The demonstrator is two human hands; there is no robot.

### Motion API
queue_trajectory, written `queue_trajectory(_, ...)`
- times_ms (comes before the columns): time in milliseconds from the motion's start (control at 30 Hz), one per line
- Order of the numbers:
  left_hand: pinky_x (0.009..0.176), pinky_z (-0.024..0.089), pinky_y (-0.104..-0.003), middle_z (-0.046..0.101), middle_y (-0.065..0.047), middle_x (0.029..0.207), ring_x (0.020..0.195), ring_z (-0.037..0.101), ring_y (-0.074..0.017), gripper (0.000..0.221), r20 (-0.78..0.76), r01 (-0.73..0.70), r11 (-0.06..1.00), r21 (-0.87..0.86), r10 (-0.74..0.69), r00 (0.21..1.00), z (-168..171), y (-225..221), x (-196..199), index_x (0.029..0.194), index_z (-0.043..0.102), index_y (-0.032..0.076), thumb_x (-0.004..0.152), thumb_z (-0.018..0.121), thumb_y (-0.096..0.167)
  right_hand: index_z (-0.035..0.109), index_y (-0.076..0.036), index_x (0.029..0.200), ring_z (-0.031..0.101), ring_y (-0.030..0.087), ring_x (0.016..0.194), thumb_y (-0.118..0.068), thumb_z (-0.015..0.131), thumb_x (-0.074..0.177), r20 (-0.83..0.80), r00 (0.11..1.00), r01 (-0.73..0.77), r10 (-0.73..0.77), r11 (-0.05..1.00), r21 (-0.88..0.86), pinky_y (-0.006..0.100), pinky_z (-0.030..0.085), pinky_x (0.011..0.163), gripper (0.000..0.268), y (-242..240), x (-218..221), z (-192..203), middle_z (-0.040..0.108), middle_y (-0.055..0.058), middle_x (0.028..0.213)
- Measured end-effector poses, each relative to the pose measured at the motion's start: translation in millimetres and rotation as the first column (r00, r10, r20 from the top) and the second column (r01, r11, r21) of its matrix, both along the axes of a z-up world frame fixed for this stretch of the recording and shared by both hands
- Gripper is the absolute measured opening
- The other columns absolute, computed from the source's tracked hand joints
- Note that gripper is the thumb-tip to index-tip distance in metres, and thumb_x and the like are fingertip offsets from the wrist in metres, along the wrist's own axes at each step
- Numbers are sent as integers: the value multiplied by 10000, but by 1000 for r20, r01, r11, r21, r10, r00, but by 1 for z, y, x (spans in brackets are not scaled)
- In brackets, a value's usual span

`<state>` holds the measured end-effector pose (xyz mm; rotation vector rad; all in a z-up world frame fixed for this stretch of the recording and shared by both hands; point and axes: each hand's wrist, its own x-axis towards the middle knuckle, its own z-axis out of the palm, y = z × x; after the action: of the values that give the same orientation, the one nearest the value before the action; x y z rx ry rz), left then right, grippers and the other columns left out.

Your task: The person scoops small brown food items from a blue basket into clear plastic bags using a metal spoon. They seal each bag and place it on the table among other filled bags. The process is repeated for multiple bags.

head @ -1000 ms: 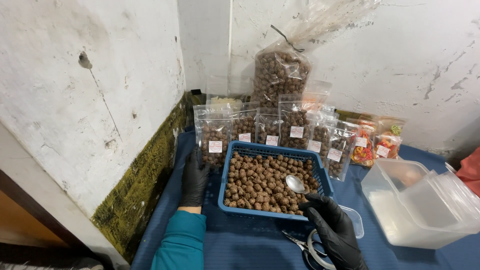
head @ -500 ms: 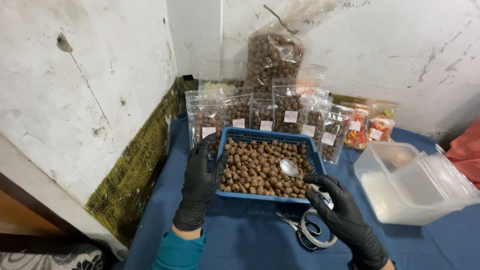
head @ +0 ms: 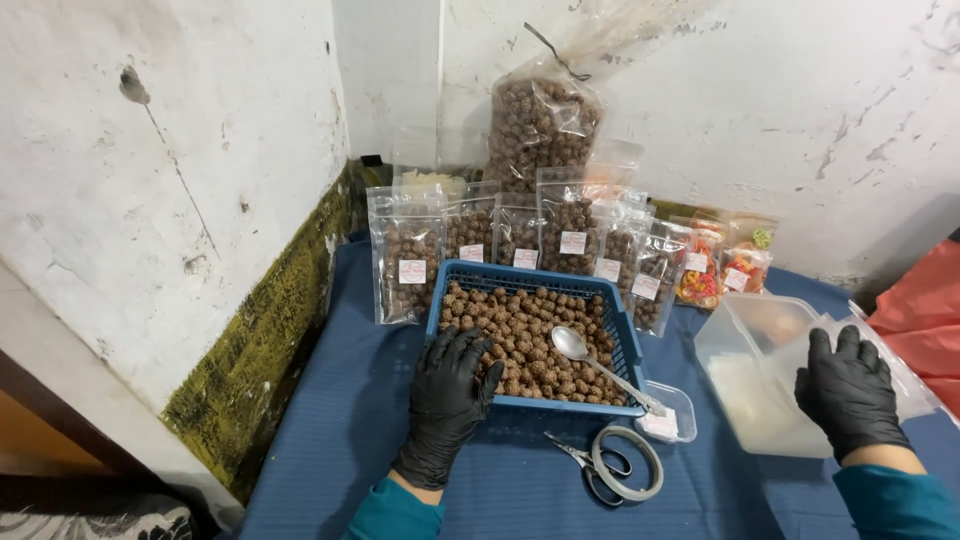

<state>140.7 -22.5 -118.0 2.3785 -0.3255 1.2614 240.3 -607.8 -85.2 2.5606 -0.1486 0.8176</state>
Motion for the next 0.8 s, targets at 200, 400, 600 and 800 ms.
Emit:
queue_trajectory(200,1081,484,-591,711,-67,1372,1329,601,-365,452,5,-2,1000,-13,2,1000,-1,-2,1,1250,778,163,1053,561,507,623,-318,1483,675,262,1093,-302,566,908,117,986,142,-120,969,-203,415,501,948,578,12,-18,6,733,-39,1229)
queue_trajectory(400,1106,469,-594,706,-73,1367,1335,584,-379,457,0,32,999,-19,-32,999,5,0,-3,1268,775,174,1058,549,511,670,-107,1403,752,372,814,-168,629,1010,68,997,13,-30,971,238,475,623,643,400,42,-36,42,780,162,862)
queue_trajectory(600,1145,454,-597,680,-136,1401,1348,572,-407,494,29,63,998,-26,-62,998,20,-4,-9,1359,723,138,1035,623,498,715,-185,1164,723,277,769,-273,644,1320,353,936,-19,-4,998,62,363,536,626,193,39,-57,71,725,61,868)
queue_trajectory(800,1266,412,-673,524,-89,1561,1468,447,-422,557,-10,85,994,-70,-86,996,59,-18,-48,1516,557,232,1051,589,537,362,84,1631,508,427,1200,173,403,1125,672,572,-778,470,52,626,503,431,1004,516,-18,-22,56,464,364,1552)
